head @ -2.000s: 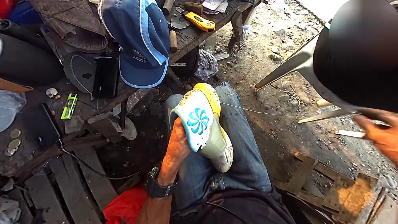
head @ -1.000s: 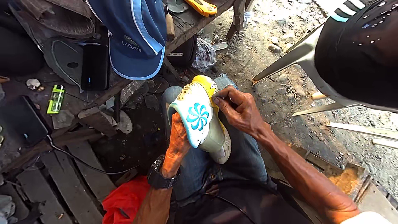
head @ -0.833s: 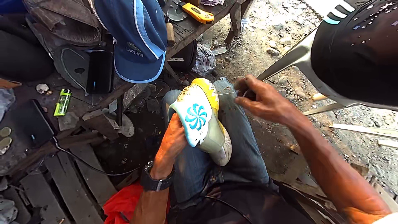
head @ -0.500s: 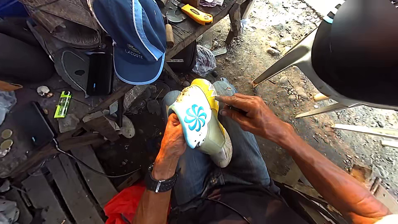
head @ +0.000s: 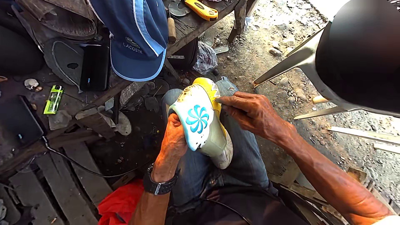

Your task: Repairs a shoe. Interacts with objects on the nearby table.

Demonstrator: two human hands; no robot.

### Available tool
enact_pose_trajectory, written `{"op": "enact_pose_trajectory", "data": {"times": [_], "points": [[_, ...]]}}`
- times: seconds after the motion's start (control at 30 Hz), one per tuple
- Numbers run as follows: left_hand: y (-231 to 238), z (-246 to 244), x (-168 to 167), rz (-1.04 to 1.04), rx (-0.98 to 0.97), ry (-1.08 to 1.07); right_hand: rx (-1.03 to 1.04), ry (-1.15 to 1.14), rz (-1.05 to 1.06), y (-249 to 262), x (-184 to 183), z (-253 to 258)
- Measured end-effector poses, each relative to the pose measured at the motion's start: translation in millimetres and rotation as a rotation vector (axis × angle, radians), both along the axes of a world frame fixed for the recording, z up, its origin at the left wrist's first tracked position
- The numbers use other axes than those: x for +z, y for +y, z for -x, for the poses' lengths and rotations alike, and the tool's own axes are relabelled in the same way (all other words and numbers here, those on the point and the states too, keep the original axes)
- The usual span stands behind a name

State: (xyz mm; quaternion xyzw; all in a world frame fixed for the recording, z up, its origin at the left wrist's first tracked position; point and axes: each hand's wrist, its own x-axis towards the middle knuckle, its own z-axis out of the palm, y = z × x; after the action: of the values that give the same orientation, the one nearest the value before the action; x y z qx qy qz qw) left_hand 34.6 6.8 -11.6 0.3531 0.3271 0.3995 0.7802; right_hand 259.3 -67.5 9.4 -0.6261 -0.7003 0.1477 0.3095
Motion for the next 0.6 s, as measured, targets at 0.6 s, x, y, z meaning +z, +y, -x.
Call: {"op": "enact_pose_trajectory", "data": {"times": [0.6], "points": [[-1, -7, 4, 0.059, 0.039, 0.065, 0.262, -0.428, 0.149, 36, 53, -8]]}}
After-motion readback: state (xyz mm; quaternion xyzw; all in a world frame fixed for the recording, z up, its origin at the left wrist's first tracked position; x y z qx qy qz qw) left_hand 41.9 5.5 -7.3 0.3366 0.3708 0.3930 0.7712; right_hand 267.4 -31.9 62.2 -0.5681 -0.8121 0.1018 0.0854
